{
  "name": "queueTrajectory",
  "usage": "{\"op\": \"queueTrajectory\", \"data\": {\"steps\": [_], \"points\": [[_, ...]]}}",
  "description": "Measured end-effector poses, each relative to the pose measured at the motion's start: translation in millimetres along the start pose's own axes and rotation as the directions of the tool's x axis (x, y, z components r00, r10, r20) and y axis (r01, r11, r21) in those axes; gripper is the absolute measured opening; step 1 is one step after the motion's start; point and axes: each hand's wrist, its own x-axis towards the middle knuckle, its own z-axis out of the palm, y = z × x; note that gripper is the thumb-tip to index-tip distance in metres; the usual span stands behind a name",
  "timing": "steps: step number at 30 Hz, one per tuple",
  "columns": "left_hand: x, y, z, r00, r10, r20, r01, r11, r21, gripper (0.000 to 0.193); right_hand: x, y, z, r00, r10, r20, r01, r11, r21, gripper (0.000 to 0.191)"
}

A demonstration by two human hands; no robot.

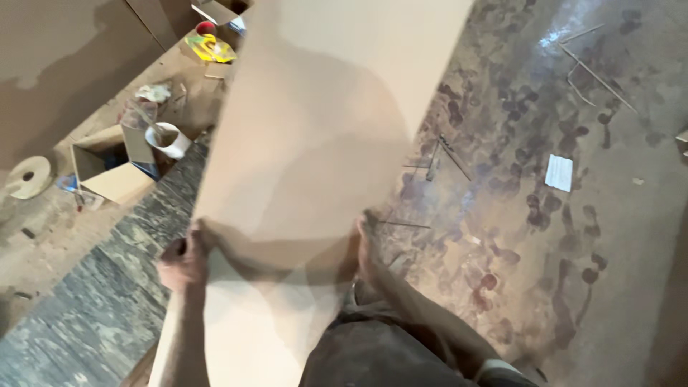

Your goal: The person cuts a long wooden board with a red handheld circular saw, steadying the power cord with the other hand. They then carry a large board across the workshop floor and cut another board with a jigsaw, holding the board steady with one hand while guiding the saw with the other.

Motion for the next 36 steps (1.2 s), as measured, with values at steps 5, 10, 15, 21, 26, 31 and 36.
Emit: {"op": "queueTrajectory", "data": {"steps": [5,10,15,21,26,31,36], "points": [[-4,37,-15,0.962,-0.073,-0.262,0.001,0.964,-0.266,0.071,23,-64,31,0.984,-0.179,0.026,0.175,0.908,-0.381,0.053],[-4,95,-25,0.93,-0.226,-0.29,-0.065,0.675,-0.735,0.055,33,-151,84,0.883,-0.388,0.264,0.467,0.782,-0.412,0.047],[-24,132,-22,0.919,-0.349,-0.181,-0.016,0.427,-0.904,0.082,-9,-213,128,0.8,-0.431,0.417,0.59,0.692,-0.416,0.045],[-76,142,12,0.896,-0.336,-0.289,-0.19,0.298,-0.935,0.099,-58,-245,149,0.657,-0.333,0.677,0.747,0.41,-0.523,0.062],[-149,135,56,0.95,-0.304,-0.071,-0.14,-0.213,-0.967,0.098,-70,-217,133,0.429,-0.228,0.874,0.902,0.168,-0.399,0.066],[-208,132,96,0.953,-0.282,0.114,-0.03,-0.46,-0.887,0.111,-99,-176,122,0.17,-0.072,0.983,0.98,-0.096,-0.177,0.06],[-255,120,116,0.876,-0.376,0.303,0.053,-0.549,-0.834,0.11,-75,-191,74,0.242,0.146,0.959,0.959,-0.185,-0.213,0.07]]}}
